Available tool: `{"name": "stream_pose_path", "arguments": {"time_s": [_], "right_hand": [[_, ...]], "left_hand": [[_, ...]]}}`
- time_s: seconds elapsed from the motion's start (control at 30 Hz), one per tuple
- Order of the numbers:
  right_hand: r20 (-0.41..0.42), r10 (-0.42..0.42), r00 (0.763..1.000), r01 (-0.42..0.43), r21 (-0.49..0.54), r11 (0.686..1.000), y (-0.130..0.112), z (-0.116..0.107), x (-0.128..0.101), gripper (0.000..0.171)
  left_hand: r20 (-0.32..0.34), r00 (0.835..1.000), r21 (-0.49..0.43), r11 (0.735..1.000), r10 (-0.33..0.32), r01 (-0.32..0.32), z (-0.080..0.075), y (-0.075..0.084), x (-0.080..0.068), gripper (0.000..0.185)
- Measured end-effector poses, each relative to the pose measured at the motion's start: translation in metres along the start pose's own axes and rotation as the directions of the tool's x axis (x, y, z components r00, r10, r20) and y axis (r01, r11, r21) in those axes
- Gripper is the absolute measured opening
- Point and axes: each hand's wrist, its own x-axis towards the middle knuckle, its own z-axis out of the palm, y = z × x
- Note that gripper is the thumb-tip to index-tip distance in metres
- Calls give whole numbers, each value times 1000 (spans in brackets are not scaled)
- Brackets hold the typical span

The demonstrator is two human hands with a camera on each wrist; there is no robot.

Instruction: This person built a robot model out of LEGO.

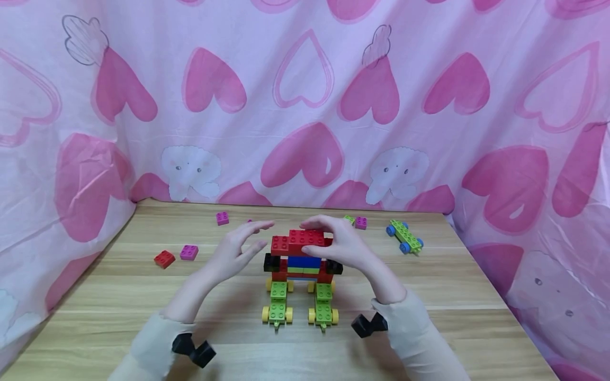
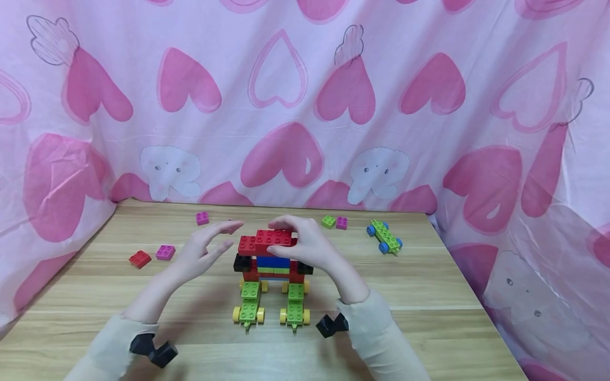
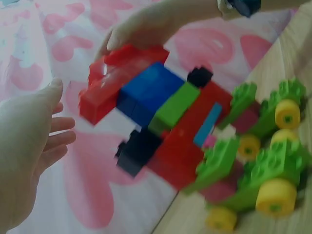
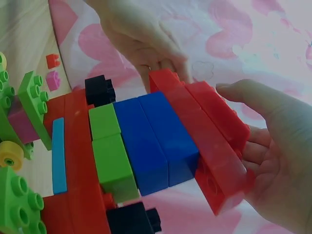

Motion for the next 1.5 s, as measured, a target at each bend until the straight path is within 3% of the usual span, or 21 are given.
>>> {"name": "stream_pose_path", "arguments": {"time_s": [0.33, 0.5, 0.73, 0.9, 1.2, 1.3, 1.5], "right_hand": [[58, -39, 998, 42, -54, 998, -14, 1, 14, 43], [113, -20, 993, 28, -68, 997, -17, 4, 18, 42], [104, 36, 994, -25, -101, 995, -18, 6, 18, 42], [110, 77, 991, -65, -113, 991, -18, 6, 18, 45], [112, 119, 987, -106, -116, 988, -19, 7, 18, 44], [105, 122, 987, -111, -109, 988, -17, 8, 18, 44], [97, 114, 989, -104, -104, 989, -15, 9, 18, 45]], "left_hand": [[-54, 994, 123, 987, -93, 99, -31, -38, -24, 37], [-85, 990, 165, 978, -111, 124, -46, -61, -35, 40], [-97, 981, 210, 960, -168, 185, -63, -96, -50, 43], [-56, 962, 224, 936, -266, 272, -75, -113, -60, 49], [88, 920, 251, 903, -381, 349, -89, -132, -70, 62], [129, 921, 278, 905, -367, 321, -90, -136, -72, 64], [178, 940, 363, 907, -290, 211, -86, -145, -76, 64]]}}
